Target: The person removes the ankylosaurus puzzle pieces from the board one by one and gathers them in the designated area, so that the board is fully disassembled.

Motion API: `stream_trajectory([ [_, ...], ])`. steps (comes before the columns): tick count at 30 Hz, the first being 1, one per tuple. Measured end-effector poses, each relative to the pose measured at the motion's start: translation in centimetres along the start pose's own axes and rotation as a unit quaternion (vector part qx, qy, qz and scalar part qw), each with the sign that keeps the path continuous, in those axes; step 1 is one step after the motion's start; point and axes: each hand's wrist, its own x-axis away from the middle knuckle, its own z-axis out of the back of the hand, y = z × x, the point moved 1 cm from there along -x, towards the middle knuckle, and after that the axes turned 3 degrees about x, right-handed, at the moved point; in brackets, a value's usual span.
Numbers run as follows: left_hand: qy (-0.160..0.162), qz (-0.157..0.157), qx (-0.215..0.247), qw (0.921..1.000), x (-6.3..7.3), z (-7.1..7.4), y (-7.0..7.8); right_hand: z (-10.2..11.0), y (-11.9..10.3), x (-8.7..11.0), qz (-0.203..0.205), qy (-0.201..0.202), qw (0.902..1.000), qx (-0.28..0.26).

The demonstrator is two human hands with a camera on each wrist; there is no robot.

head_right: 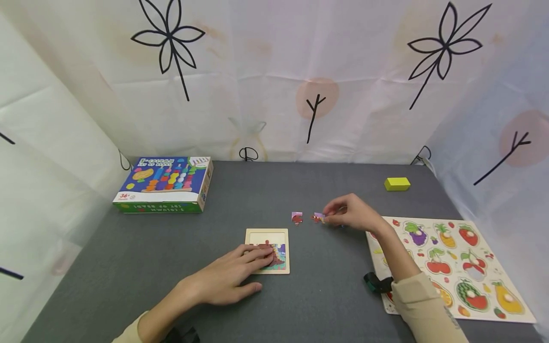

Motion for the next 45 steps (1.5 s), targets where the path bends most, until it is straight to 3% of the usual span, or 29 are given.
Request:
stream_trajectory([
  [9, -0.003, 0.000, -0.001, 1.0000, -0.1, 0.1, 0.0, -1.7, -0.9, -0.8, 0.034, -0.009, 0.9994, -0.006],
  [20, 0.001, -0.002, 0.000, 1.0000, -0.1, 0.1, 0.1, -4.3, -2.5, -1.9, 0.084, -0.055, 0.9946, -0.025],
  [35, 0.001, -0.007, -0.027, 0.9996, 0.0, 0.1, 0.4, -8.3, -5.4, -3.7, 0.115, -0.121, 0.9849, -0.045],
  [45, -0.028, 0.033, -0.049, 0.9979, 1.2, -0.1, 1.7, -10.5, -7.6, -5.6, 0.121, -0.144, 0.9817, -0.029],
])
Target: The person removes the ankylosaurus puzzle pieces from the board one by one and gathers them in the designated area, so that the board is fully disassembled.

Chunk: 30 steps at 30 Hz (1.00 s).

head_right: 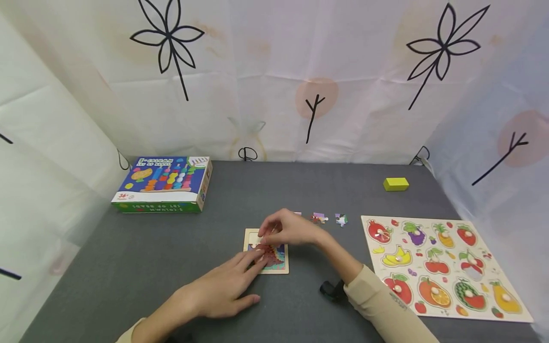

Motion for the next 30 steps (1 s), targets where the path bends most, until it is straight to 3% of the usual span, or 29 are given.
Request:
stream_trajectory([
  [7, -0.025, 0.023, -0.006, 0.9994, 0.8, -0.2, 1.1, -1.0, -0.2, -2.1, -0.007, -0.023, 0.9997, -0.007],
  [13, -0.029, 0.036, 0.001, 0.9989, 1.2, -0.5, 1.4, -1.6, -0.4, -3.2, -0.047, -0.030, 0.9984, -0.009],
  [18, -0.026, 0.037, -0.010, 0.9989, 1.4, -0.9, 1.6, -1.8, -0.6, -3.4, -0.056, -0.028, 0.9980, 0.009],
  [30, -0.028, 0.048, -0.008, 0.9984, 1.3, -1.1, 1.8, -1.9, -0.9, -3.1, -0.037, -0.030, 0.9973, 0.057],
])
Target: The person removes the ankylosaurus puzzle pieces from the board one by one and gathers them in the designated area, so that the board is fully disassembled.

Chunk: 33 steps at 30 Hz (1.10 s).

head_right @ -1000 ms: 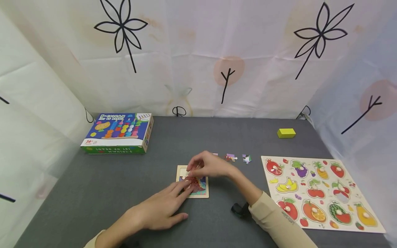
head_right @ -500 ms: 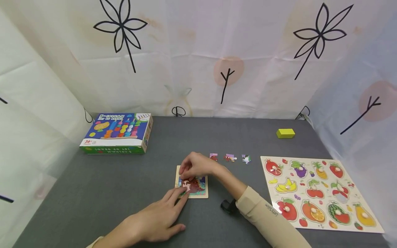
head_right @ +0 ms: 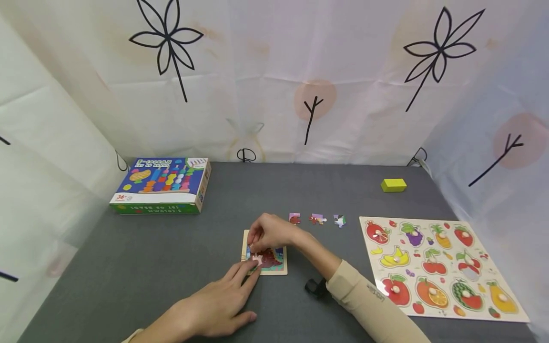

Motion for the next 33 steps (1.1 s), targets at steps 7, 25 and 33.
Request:
stream_trajectory([
  [7, 0.001, 0.006, -0.005, 1.0000, -0.2, 0.0, 0.1, 0.0, -0.3, 0.6, 0.009, 0.016, 0.9998, -0.008],
  [25, -0.008, 0.007, 0.004, 0.9999, -0.3, 0.2, 0.1, 1.2, 0.1, 3.5, 0.042, 0.033, 0.9977, -0.042],
  [33, 0.000, 0.008, 0.005, 1.0000, -0.2, 0.1, 0.2, 2.8, 1.3, 5.7, 0.034, 0.054, 0.9964, -0.057],
])
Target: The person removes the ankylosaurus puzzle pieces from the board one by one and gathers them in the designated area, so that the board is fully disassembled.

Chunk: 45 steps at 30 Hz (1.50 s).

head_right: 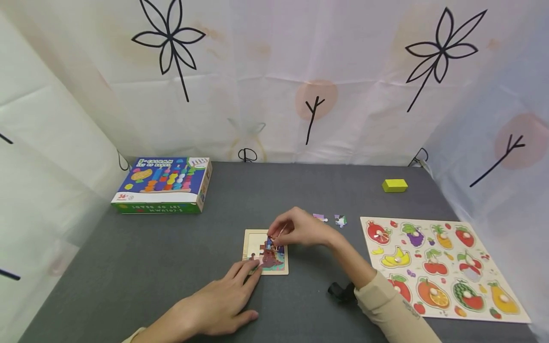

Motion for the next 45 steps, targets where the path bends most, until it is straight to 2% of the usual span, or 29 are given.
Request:
stream_trajectory([
  [8, -0.002, -0.003, -0.002, 1.0000, -0.1, -0.1, 0.0, 1.8, 1.7, 1.7, -0.026, 0.018, 0.9995, 0.000],
  [16, -0.003, -0.004, -0.005, 1.0000, -0.1, -0.1, 0.0, 3.1, 3.1, 2.8, -0.052, 0.025, 0.9980, 0.026],
  [21, 0.000, -0.004, -0.006, 1.0000, 0.0, -0.1, -0.1, 3.3, 3.5, 2.7, -0.058, 0.026, 0.9973, 0.036],
  [30, 0.001, -0.010, -0.007, 0.9999, 0.0, -0.1, 0.0, 2.9, 3.7, 2.4, -0.042, 0.024, 0.9975, 0.051],
  [40, -0.006, -0.011, -0.004, 0.9999, -0.1, 0.0, -0.2, 3.1, 3.8, 2.3, -0.058, 0.021, 0.9978, 0.025],
  [45, -0.006, -0.010, -0.009, 0.9999, -0.1, 0.0, -0.2, 2.8, 3.9, 2.1, -0.039, 0.017, 0.9983, 0.038],
])
